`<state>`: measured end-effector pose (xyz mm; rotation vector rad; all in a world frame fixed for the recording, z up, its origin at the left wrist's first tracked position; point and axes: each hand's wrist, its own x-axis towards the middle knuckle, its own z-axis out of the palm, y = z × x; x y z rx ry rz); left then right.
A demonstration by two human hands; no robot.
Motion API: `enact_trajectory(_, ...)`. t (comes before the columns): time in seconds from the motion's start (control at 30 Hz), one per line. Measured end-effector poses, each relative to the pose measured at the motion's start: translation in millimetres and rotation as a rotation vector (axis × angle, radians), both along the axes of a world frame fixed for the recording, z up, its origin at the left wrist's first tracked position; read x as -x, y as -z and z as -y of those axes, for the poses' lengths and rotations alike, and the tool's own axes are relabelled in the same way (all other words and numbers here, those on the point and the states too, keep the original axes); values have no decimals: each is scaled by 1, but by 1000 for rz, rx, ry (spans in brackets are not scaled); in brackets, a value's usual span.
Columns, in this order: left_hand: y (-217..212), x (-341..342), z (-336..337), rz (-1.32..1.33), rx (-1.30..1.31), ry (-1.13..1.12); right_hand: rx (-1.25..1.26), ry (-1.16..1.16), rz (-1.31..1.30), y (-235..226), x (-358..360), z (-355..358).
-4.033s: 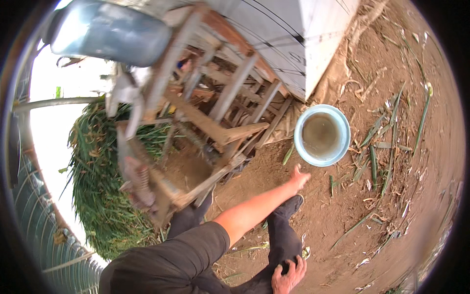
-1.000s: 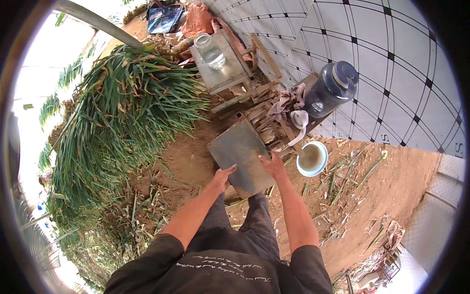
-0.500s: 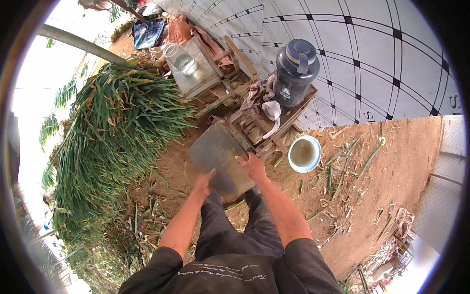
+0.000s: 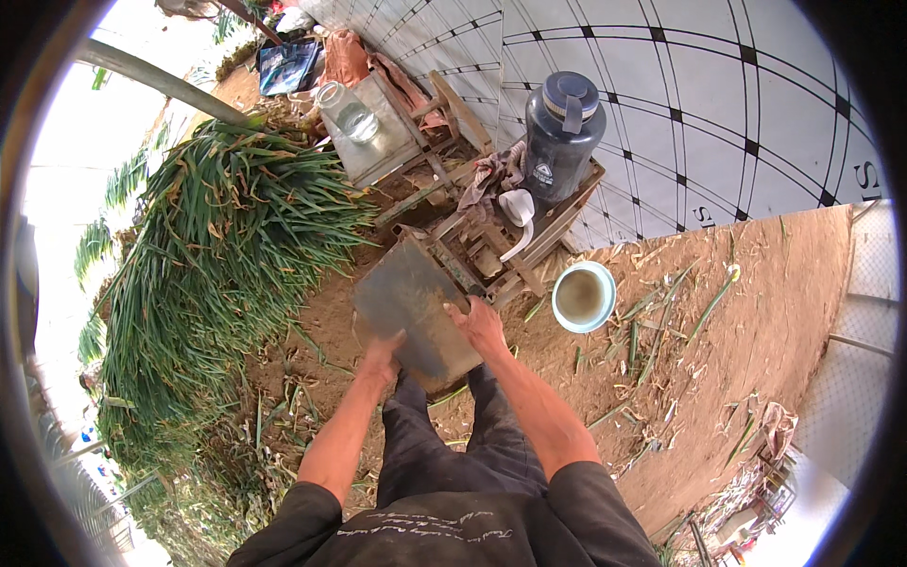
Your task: The person walks into a covered shed, picks up a metal plate and a wooden frame, then sits on the ground. They gather bundles of green onions, place them into the wooden frame, and secure them with a black strap.
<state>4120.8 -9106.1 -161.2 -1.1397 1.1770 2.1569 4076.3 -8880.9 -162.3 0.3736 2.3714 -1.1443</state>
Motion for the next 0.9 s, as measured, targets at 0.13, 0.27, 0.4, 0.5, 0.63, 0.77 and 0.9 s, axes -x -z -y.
enact_trajectory(0.13, 12, -7, 11, 18, -3, 39, 35, 15, 12, -4, -2, 4)
enact_trajectory(0.27, 11, -7, 30, 127, 38, 99, 32, -7, 74, 8, 13, 4)
enact_trajectory(0.4, 32, -29, 59, 7, -185, -51, 2, -59, -74, 27, 10, 2)
enact_trajectory(0.5, 57, -43, 68, 122, -113, -139, 162, -2, 65, 26, 9, 1)
enact_trajectory(0.63, 70, -48, 65, 189, -173, -150, 8, 5, -275, 45, 4, -15)
enact_trajectory(0.77, 60, -38, 49, 105, -381, -142, -585, 9, -399, 73, 13, -63)
enact_trajectory(0.9, 41, -28, 25, -6, -167, -24, -501, -85, -45, 86, 39, -85)
